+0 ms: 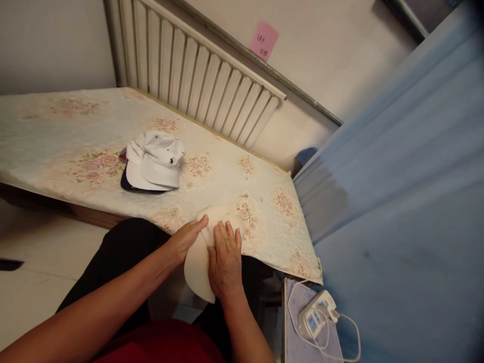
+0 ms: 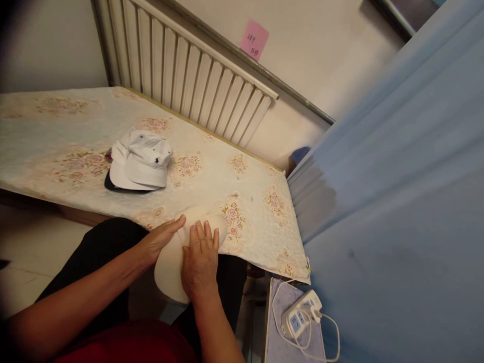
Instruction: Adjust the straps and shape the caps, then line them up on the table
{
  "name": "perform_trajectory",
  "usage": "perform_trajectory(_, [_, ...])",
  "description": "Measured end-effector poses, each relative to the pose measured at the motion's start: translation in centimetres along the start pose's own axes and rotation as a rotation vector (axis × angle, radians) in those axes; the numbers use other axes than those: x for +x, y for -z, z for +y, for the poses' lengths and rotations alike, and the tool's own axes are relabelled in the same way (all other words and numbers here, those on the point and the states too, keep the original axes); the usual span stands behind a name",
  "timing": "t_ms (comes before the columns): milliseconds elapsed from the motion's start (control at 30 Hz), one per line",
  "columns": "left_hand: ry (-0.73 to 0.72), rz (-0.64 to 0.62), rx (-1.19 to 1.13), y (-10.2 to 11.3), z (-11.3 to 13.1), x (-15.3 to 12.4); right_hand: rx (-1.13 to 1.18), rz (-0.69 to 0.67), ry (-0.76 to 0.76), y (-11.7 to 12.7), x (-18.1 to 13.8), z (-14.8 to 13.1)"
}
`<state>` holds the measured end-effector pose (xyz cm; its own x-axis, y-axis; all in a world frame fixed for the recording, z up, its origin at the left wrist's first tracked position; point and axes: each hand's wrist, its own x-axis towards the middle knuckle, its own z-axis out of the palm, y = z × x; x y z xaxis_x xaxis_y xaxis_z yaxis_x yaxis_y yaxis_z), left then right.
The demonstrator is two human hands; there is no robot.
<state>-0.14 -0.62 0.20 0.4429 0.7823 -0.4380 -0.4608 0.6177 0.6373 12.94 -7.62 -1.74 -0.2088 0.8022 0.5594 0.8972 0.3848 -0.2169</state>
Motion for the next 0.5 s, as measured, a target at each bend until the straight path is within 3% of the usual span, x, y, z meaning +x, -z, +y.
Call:
perform_trajectory(133, [0.008, 0.05, -0.047, -0.5, 0.7, 0.2, 0.112, 0.057, -0.021, 1.3, -0.9, -0.6])
perform_trajectory(300, [0.0, 0.097, -0.134, -1.6, 1.7, 0.4, 0.212, 0.037, -0.035, 3.0, -2.2, -1.9])
perform_trajectory(500, [-0.092, 0.115, -0.164, -2.7, 2.0, 0.5, 0.064, 0.154, 0.058, 1.7, -2.9, -1.1])
